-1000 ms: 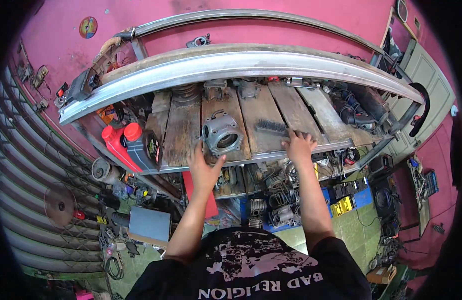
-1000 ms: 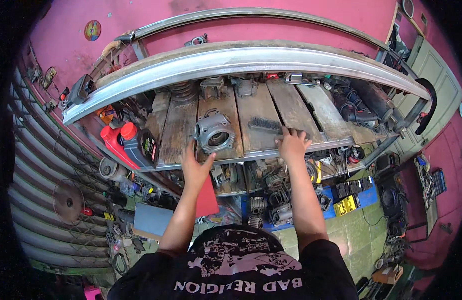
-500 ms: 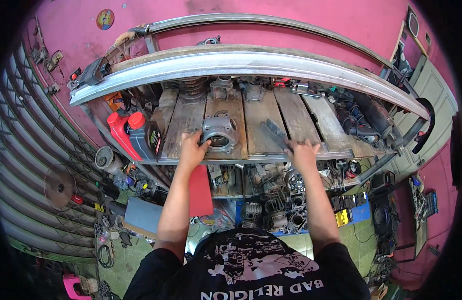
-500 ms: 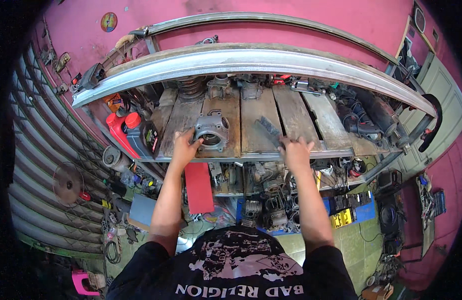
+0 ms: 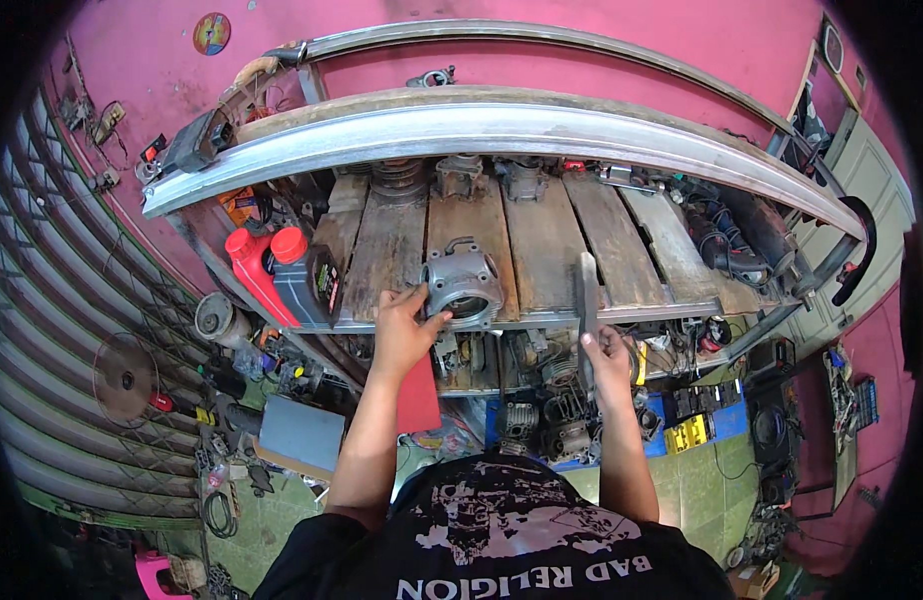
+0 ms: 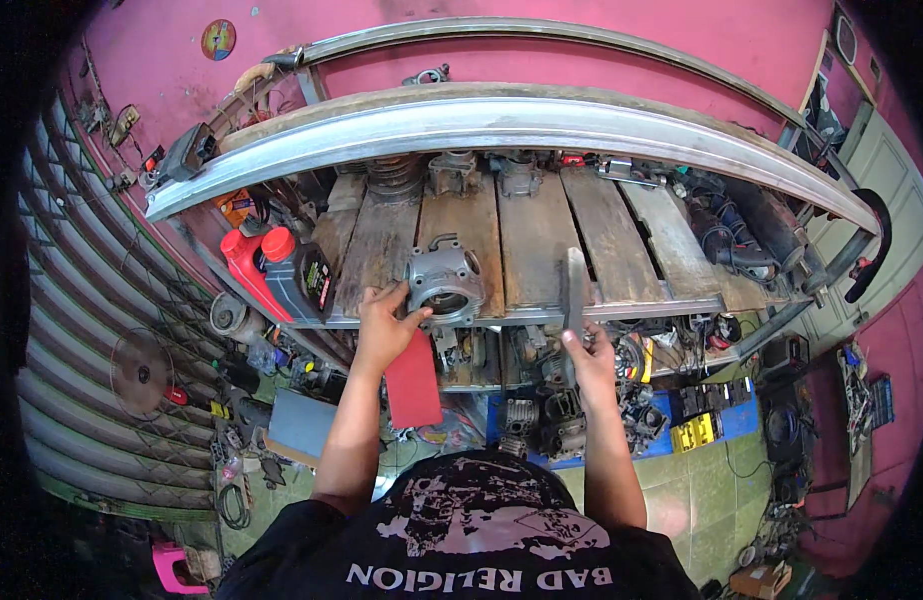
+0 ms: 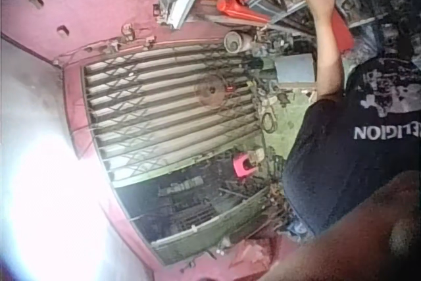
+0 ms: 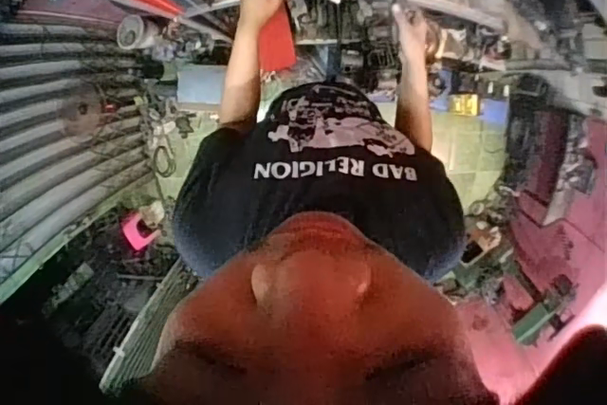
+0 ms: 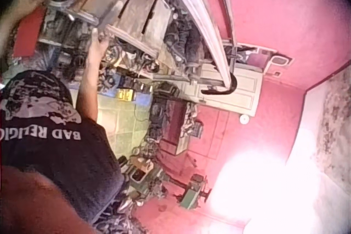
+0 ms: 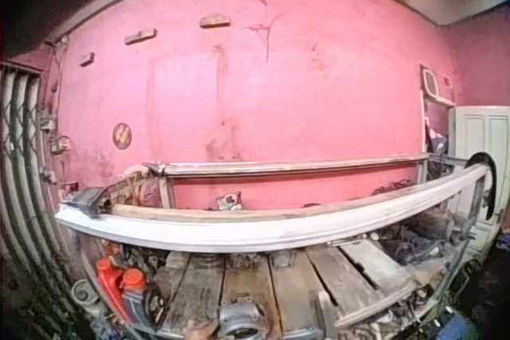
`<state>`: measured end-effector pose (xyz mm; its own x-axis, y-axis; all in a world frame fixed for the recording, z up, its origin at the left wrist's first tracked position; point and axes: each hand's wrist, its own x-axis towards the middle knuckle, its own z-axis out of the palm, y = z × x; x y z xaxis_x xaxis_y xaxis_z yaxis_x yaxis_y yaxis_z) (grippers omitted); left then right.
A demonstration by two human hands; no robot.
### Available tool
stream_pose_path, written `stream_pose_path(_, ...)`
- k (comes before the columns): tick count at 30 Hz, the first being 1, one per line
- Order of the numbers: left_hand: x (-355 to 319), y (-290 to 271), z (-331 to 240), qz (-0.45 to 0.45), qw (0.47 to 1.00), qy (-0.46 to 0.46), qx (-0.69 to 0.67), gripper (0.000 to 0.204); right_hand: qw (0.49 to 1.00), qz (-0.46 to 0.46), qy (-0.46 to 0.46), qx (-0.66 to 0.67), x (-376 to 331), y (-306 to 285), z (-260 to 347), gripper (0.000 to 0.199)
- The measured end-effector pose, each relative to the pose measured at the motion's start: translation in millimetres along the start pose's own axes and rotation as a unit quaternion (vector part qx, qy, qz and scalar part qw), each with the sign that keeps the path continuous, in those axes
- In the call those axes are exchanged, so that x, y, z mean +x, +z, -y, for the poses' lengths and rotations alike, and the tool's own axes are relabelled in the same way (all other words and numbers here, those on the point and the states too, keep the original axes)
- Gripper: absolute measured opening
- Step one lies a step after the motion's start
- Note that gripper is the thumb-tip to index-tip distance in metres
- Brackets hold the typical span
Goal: The person picks up two red plastic bottles from a shelf, inspects them, and places them back. Then, the person picks up a metal engine part and a metal file, and uses the file to scrape and clean the surface of the metal part. The person rotates the part to clean different areas before placing it back on the shelf.
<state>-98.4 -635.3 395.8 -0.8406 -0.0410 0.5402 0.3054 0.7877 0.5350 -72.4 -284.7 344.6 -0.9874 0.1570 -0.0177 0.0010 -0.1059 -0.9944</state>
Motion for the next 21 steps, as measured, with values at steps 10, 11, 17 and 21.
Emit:
stream_pose_path(10, -1.9, -0.1, 12.2, 0.021, 1.0, 0.003, 0.012, 0.082, 0.998, -0.004, 0.058, 0.04, -29.7, 44.5, -10.4, 0.044)
stream_pose_path(11, 1.0, -1.4, 12.1, 0.004, 1.0, 0.009, 0.004, 0.086, 0.999, -0.018, 0.025, -0.012, -36.8, 56.1, -5.3, 0.044)
stream_pose_path(17, 32.3, -4.1, 5.4, 0.072, 0.997, 0.011, -0.026, 0.104, 0.874, -0.154, -0.114, -0.447, -61.6, 77.9, -4.6, 0.056)
stream_pose_path(21, 38.1, 5.7, 23.6, 0.079, 0.996, 0.027, -0.038, 0.106, 0.822, -0.199, -0.202, -0.493, -77.7, 98.2, 6.8, 0.056)
